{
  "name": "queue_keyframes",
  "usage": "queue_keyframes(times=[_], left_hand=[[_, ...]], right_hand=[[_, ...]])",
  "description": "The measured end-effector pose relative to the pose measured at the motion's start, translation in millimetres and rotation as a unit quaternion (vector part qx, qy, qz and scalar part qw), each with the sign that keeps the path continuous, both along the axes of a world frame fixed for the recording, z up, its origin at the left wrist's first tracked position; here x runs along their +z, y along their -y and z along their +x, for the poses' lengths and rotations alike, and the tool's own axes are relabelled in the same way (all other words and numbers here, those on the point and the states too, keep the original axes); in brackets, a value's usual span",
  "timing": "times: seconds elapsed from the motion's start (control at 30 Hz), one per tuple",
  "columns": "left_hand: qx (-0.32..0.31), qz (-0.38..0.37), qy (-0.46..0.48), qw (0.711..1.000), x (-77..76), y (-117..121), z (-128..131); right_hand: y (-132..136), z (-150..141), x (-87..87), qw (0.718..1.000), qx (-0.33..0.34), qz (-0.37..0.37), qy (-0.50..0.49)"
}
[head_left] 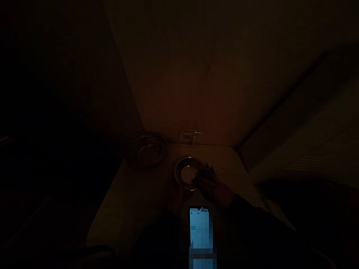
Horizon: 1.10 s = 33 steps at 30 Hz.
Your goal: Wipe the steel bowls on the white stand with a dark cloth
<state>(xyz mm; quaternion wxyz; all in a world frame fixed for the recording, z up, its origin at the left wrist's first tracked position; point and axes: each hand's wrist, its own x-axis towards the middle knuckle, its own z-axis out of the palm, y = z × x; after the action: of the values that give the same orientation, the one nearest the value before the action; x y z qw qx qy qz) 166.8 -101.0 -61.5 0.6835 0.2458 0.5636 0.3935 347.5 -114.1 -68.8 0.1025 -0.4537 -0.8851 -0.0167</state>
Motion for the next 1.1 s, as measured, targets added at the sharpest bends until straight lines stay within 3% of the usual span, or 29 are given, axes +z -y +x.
queue_keyframes(times=[0.13,0.23,0.37,0.53,0.7,0.8,0.9,1.03,1.1], left_hand=[[-0.078,-0.054,-0.029,0.995,5.4,-3,-9],[-0.127,-0.008,-0.085,0.988,3.3,-19,-24],[-0.142,0.073,-0.184,0.970,-6.1,-46,-36],[-0.174,0.092,-0.153,0.968,-9.3,-52,-33],[-0.185,0.066,-0.103,0.975,-6.0,-37,-27],[-0.168,0.135,-0.156,0.964,-10.8,-33,-28],[-0.138,0.197,-0.186,0.953,-15.8,-31,-28],[-0.144,0.077,-0.098,0.982,-14.5,-26,-24],[-0.143,0.057,-0.083,0.985,-11.2,-23,-21]], right_hand=[[-3,8,9.0,1.000,-0.005,-0.016,-0.004],[-14,19,14.4,0.999,0.003,-0.033,0.003],[-19,27,14.3,0.999,0.001,-0.053,0.012],[-7,28,3.5,0.999,-0.028,-0.040,-0.013],[14,-21,-2.6,0.999,-0.038,-0.004,-0.039],[18,-60,-1.9,0.998,-0.051,0.010,-0.043],[17,-63,2.2,0.998,-0.057,0.012,-0.035],[12,-28,13.5,0.999,-0.039,-0.013,0.011],[8,-24,18.8,0.999,-0.028,-0.040,0.016]])
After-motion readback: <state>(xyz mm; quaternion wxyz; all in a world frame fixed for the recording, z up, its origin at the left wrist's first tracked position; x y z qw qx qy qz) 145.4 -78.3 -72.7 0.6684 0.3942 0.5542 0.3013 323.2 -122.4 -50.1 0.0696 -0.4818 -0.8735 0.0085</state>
